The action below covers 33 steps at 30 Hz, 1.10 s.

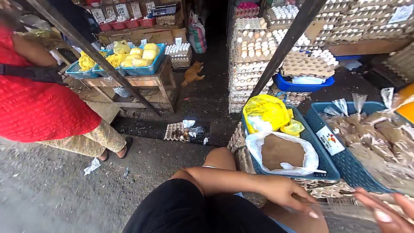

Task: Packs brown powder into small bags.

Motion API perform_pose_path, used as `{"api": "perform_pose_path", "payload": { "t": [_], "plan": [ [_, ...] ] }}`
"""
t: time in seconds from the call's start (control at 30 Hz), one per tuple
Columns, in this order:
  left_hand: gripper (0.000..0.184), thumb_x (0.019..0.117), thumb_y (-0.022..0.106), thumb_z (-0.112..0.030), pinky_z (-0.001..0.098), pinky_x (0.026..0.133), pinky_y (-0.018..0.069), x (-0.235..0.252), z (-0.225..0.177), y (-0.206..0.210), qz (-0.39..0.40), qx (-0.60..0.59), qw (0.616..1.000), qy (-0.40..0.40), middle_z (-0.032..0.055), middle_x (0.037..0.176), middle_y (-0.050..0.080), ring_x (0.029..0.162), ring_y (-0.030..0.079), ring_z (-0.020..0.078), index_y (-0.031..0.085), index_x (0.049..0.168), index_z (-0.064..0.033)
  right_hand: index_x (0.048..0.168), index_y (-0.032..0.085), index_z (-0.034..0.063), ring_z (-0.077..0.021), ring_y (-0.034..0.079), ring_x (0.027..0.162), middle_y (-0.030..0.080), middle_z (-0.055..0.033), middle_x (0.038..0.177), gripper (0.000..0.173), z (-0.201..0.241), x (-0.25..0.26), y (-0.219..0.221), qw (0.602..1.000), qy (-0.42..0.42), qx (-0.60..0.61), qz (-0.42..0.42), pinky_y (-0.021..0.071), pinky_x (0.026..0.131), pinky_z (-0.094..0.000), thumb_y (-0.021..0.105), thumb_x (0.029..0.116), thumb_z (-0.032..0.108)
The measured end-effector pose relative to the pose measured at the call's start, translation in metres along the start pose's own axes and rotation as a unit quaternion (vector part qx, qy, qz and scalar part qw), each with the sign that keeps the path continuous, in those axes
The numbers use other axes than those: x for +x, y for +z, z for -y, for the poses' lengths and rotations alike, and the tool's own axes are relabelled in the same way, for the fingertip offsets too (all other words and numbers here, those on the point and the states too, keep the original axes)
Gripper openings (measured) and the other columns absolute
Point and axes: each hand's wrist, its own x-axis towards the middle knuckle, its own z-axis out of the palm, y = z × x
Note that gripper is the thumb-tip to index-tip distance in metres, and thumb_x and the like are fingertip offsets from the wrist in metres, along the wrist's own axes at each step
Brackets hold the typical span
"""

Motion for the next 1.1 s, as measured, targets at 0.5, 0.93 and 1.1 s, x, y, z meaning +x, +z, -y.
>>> {"api": "perform_pose_path", "payload": {
  "t": [0.5, 0.93, 1.1],
  "plan": [
    [0.016, 0.0956, 0.061, -0.005, 0.0233, 0.093, 0.0539, 0.001, 0.017, -0.006, -0.081, -0.099, 0.990, -0.056, 0.0093, 0.107, 0.073, 0.103, 0.066, 0.0038, 0.074, 0.097, 0.0052, 0.104, 0.075, 0.0035, -0.0113, 0.066, 0.111, 0.071, -0.0045, 0.120, 0.017, -0.040, -0.003, 0.014, 0.955, 0.254, 0.013, -0.152, 0.0549, 0.097, -0.0336, 0.060, 0.1001, 0.009],
    [0.023, 0.1002, 0.066, -0.022, 0.0278, 0.093, 0.0538, 0.011, 0.016, -0.013, 0.075, -0.006, 0.981, -0.177, 0.0043, 0.104, 0.077, 0.097, 0.069, 0.0043, 0.078, 0.112, -0.0058, 0.106, 0.075, 0.0028, -0.0089, 0.067, 0.106, 0.073, -0.0027, 0.114, 0.018, -0.044, 0.017, 0.006, 0.960, 0.145, 0.011, -0.237, 0.0552, 0.096, -0.0305, 0.059, 0.1012, 0.008],
    [0.030, 0.1023, 0.063, -0.027, 0.0362, 0.096, 0.0509, 0.002, 0.028, -0.019, 0.174, 0.038, 0.953, -0.246, 0.0100, 0.109, 0.075, 0.101, 0.068, 0.0119, 0.076, 0.115, -0.0033, 0.098, 0.075, 0.0046, -0.0084, 0.066, 0.111, 0.072, -0.0027, 0.115, 0.016, -0.043, 0.019, -0.024, 0.949, 0.094, -0.038, -0.298, 0.0545, 0.097, -0.0280, 0.059, 0.0996, 0.005]
  ]
}}
